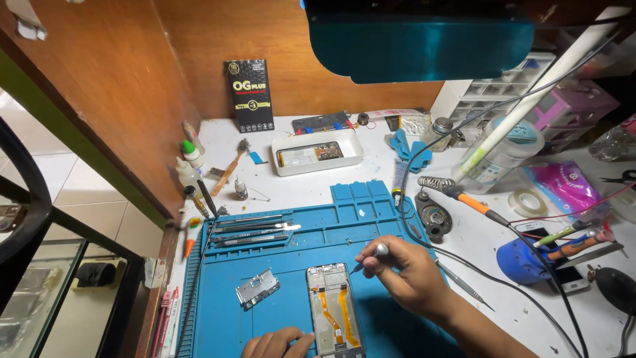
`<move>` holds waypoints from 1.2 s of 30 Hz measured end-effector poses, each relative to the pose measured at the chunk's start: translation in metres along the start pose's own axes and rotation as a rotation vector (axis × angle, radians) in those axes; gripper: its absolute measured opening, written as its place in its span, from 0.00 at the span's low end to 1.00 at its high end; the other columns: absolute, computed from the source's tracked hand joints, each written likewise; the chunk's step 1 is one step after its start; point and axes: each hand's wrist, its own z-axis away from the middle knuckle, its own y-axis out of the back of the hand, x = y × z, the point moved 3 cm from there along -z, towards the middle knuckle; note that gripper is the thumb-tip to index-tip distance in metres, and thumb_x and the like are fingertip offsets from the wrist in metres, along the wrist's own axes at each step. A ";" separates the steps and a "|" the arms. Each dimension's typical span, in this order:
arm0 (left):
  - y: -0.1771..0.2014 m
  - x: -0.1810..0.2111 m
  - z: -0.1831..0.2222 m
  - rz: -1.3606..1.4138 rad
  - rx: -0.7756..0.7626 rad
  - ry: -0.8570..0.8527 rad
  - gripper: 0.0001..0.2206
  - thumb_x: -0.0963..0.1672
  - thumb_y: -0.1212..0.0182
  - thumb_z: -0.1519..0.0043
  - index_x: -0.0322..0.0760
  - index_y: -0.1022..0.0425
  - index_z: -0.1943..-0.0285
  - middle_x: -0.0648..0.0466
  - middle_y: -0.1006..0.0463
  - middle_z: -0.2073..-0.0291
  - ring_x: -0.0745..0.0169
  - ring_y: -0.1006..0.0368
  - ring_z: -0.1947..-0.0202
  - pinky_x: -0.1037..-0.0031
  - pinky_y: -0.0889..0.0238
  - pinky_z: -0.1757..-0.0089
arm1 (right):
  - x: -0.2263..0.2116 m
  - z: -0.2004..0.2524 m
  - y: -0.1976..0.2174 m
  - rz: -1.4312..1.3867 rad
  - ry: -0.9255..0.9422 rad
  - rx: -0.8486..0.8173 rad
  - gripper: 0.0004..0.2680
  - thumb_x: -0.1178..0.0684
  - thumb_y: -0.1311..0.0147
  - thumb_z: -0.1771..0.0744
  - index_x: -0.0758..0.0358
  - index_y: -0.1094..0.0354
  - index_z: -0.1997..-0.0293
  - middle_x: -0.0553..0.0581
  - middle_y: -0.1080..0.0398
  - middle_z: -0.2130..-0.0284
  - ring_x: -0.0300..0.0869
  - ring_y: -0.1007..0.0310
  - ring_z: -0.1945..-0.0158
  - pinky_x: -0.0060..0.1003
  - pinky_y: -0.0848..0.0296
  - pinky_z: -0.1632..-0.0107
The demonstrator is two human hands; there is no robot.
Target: Repairing a mobile phone by disassembling or reassembling internal components using a precision screwdriver
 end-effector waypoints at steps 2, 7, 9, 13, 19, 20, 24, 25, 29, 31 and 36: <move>0.018 0.014 0.015 -0.036 0.409 -0.355 0.19 0.61 0.35 0.38 0.59 0.21 0.47 0.66 0.21 0.58 0.65 0.26 0.67 0.64 0.34 0.68 | -0.002 0.019 -0.002 -0.064 -0.031 0.006 0.05 0.54 0.42 0.34 0.62 0.27 0.57 0.55 0.18 0.65 0.36 0.17 0.67 0.29 0.16 0.61; -0.037 0.003 -0.002 0.137 0.052 -0.038 0.18 0.66 0.40 0.40 0.68 0.19 0.56 0.68 0.20 0.71 0.72 0.27 0.69 0.73 0.36 0.64 | 0.009 0.086 -0.017 0.083 0.173 0.166 0.07 0.48 0.35 0.37 0.57 0.23 0.63 0.50 0.16 0.70 0.35 0.13 0.66 0.27 0.12 0.61; -0.032 0.008 0.005 0.136 0.133 -0.055 0.17 0.65 0.38 0.41 0.67 0.19 0.59 0.67 0.20 0.73 0.70 0.27 0.69 0.73 0.35 0.66 | 0.008 0.101 -0.030 0.102 0.073 0.262 0.06 0.48 0.34 0.38 0.55 0.23 0.66 0.49 0.17 0.73 0.34 0.13 0.69 0.26 0.14 0.62; -0.018 0.013 0.014 0.111 0.289 -0.220 0.15 0.62 0.35 0.39 0.61 0.20 0.59 0.64 0.20 0.72 0.68 0.27 0.71 0.70 0.35 0.68 | 0.029 0.124 -0.044 0.206 -0.032 0.413 0.08 0.42 0.39 0.37 0.52 0.26 0.70 0.47 0.19 0.76 0.32 0.14 0.72 0.23 0.18 0.66; 0.023 0.024 0.028 -0.079 0.330 -0.691 0.16 0.56 0.38 0.32 0.54 0.26 0.40 0.59 0.21 0.53 0.59 0.29 0.66 0.63 0.36 0.72 | 0.020 0.118 -0.047 0.211 0.029 0.416 0.09 0.41 0.40 0.36 0.54 0.28 0.68 0.49 0.20 0.76 0.34 0.15 0.72 0.24 0.15 0.67; 0.024 0.024 0.028 -0.080 0.332 -0.690 0.16 0.56 0.38 0.32 0.54 0.26 0.40 0.59 0.21 0.53 0.59 0.29 0.66 0.63 0.36 0.72 | 0.019 0.118 -0.048 0.211 0.031 0.415 0.09 0.41 0.40 0.36 0.54 0.28 0.68 0.49 0.20 0.76 0.34 0.15 0.72 0.24 0.15 0.67; 0.025 0.024 0.028 -0.087 0.356 -0.698 0.19 0.54 0.30 0.37 0.54 0.26 0.40 0.60 0.22 0.53 0.60 0.29 0.66 0.64 0.36 0.72 | 0.016 0.116 -0.047 0.207 0.015 0.375 0.09 0.41 0.39 0.37 0.53 0.27 0.68 0.48 0.19 0.75 0.33 0.14 0.72 0.24 0.17 0.67; 0.024 0.024 0.027 -0.094 0.326 -0.703 0.20 0.54 0.29 0.38 0.54 0.27 0.39 0.59 0.22 0.53 0.59 0.29 0.65 0.64 0.35 0.71 | 0.016 0.116 -0.046 0.205 0.007 0.358 0.09 0.42 0.39 0.37 0.53 0.27 0.67 0.48 0.19 0.74 0.33 0.14 0.71 0.24 0.17 0.65; 0.024 0.026 0.027 -0.093 0.328 -0.703 0.21 0.53 0.27 0.39 0.54 0.27 0.39 0.58 0.22 0.53 0.60 0.29 0.65 0.65 0.35 0.71 | 0.025 0.119 -0.046 0.233 0.049 0.322 0.09 0.42 0.38 0.37 0.53 0.28 0.66 0.48 0.19 0.74 0.33 0.15 0.70 0.24 0.17 0.65; 0.032 0.031 0.031 -0.089 0.472 -0.690 0.15 0.57 0.40 0.32 0.53 0.24 0.46 0.61 0.21 0.57 0.61 0.31 0.69 0.65 0.38 0.72 | 0.018 0.114 -0.044 0.296 0.147 0.243 0.10 0.45 0.33 0.38 0.52 0.24 0.58 0.47 0.16 0.67 0.35 0.13 0.66 0.28 0.16 0.61; 0.037 0.044 0.035 -0.117 0.430 -0.753 0.20 0.52 0.27 0.39 0.55 0.27 0.41 0.61 0.22 0.55 0.59 0.32 0.70 0.67 0.38 0.74 | 0.021 0.121 -0.055 0.362 0.173 0.402 0.19 0.45 0.30 0.40 0.49 0.34 0.48 0.47 0.18 0.69 0.34 0.14 0.69 0.25 0.16 0.69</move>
